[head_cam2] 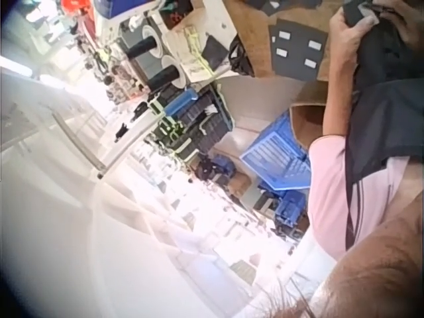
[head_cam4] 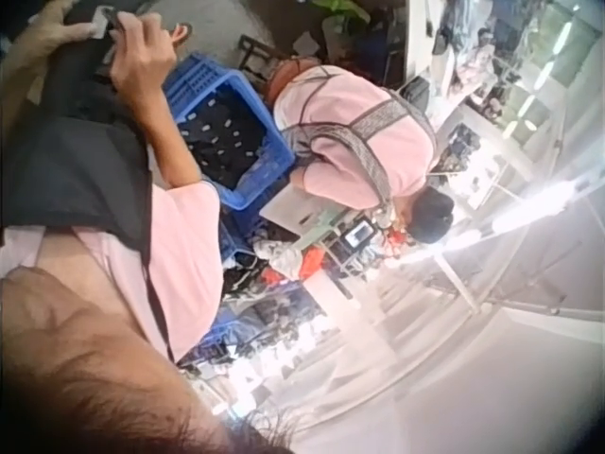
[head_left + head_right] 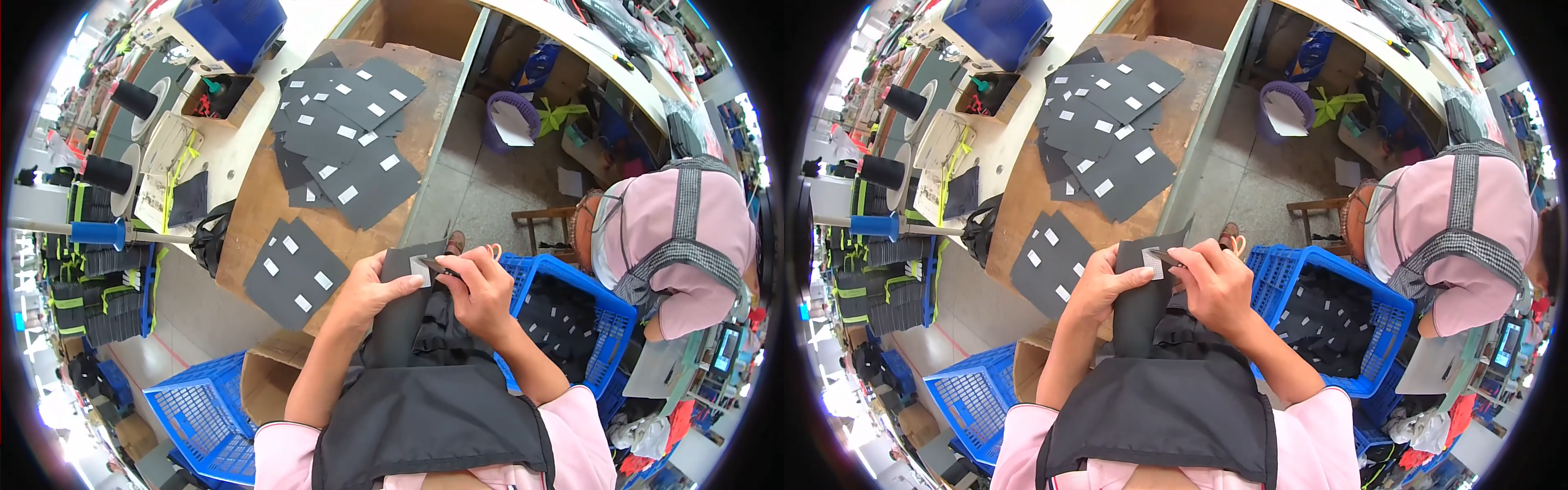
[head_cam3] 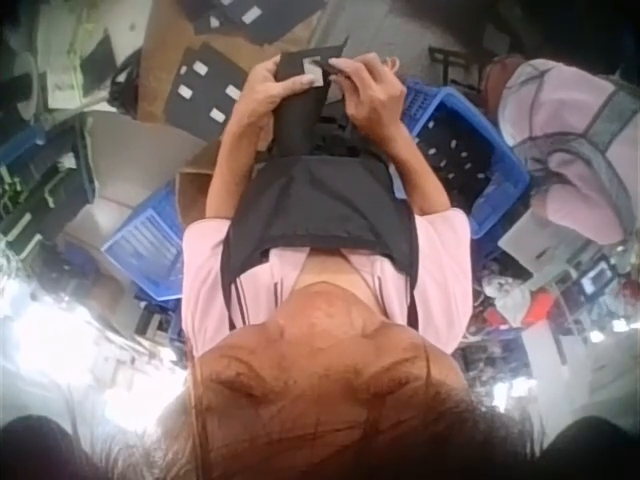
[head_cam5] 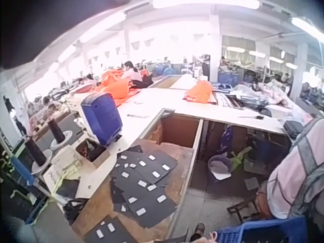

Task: Trimming and processing fabric components for safety gear or apparel using scissors.

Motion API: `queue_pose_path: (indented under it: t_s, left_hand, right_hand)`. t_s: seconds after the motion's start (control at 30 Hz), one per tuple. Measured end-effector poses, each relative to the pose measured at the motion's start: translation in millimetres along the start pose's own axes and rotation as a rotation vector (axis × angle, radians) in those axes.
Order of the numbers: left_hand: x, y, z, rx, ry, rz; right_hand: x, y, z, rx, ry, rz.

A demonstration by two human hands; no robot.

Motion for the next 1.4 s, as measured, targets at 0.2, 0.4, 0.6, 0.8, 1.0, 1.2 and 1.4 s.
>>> queue_pose_path:
  t_s: [0.2,0.4,0.6,0.8,1.0,1.2,1.4]
  left_hand:
    - [-7,2,1,-0.039,-0.014,0.088]
    - [-4,-2,-3,0.011,0.029,0.046]
    - [-6,0,0,0.056,0.035,0.084]
    - [-6,-2,-7,0.051,0.066,0.106]
    - [-7,-1,-8,0.224,0.181,0.067]
    - [5,11,5,0.081,-0.114,-0.061]
    - [6,15,-4,0.033,-0.018,0.041]
  right_hand:
    - [-2,-3,11,0.073,0.010,-0.028]
    - [3,0,11,-0.013,0.067,0.055]
    - [-1,7,13,-0.082,0.048,0.131]
    - [0,-4,11,-0.019,-0.005,0.090]
    - [31,-65,-12,0.193,0.518,-0.253]
    - [13,-54,-22,0.340,0.767,-0.300]
    - [9,-51,-8,0.283,0.184,-0.378]
Point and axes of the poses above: each hand's wrist, its own x-axis towards the middle knuckle, its own z-axis out of the back of the hand, y = z × x, the point moved 7 cm from there along x, towards the middle knuckle, and after that the axes turned 13 degrees about -z, right-handed, at the moved point
